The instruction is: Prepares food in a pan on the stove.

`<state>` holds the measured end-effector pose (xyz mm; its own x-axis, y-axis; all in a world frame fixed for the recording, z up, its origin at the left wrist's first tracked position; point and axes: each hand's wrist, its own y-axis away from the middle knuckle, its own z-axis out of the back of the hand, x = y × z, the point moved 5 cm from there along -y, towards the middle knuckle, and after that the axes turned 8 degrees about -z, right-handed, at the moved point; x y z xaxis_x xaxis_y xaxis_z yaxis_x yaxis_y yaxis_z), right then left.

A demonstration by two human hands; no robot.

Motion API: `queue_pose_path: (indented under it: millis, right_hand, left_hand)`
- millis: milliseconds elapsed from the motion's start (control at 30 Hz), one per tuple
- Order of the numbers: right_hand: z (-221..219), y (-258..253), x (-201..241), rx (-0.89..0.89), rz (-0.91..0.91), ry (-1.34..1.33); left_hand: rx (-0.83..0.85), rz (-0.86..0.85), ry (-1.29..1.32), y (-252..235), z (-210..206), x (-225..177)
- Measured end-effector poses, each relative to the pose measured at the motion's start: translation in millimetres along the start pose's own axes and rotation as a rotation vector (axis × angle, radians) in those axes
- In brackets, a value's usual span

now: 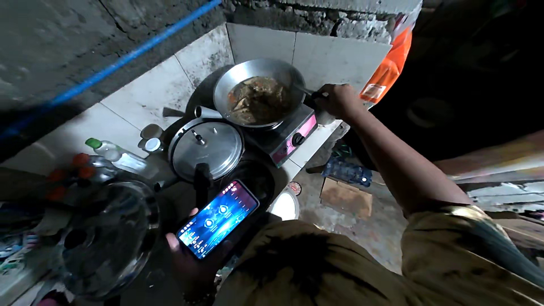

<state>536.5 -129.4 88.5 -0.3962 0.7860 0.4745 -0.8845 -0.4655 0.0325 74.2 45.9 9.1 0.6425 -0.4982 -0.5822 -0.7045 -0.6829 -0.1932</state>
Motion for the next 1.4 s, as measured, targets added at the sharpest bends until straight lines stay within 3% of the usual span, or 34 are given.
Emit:
queue_pose_path:
  millis: [167, 267, 533, 633, 867, 1033, 1400]
  right_hand:
    - [-25.8, -14.7, -8.8, 0.287, -0.119, -0.441]
    - [-32.1, -12.2, -9.1, 0.323, -0.141, -0.590]
    - [-10.0, 19.3, 30.0, 0.038, 0.126, -0.211]
    - [-5.8, 41.1, 51.8, -0.038, 0.140, -0.112]
    - [-33.4, 80.9, 86.4, 0.025, 0.224, 0.050]
    - [-53.0, 76.7, 84.1, 0.054, 0.200, 0.212]
    - [-40.2, 67.7, 75.9, 0.012, 0.225, 0.204]
  left_hand:
    - [-0.001, -0.012, -0.014, 3.0, 3.8, -4.5]
    - [0.007, -0.026, 0.017, 2.9, 2.1, -7.6]
    - [-0.039, -0.084, -0.076, 3.0, 5.8, -13.6]
    - [-0.007, -0.071, -0.044, 2.9, 7.3, -14.1]
    - [-0.025, -0.077, -0.053, 4.1, 2.8, -13.7]
    - [-0.027, -0.063, -0.028, 5.9, 2.5, -14.6]
    - [-0.045, -0.099, -0.059, 10.3, 2.5, -16.7]
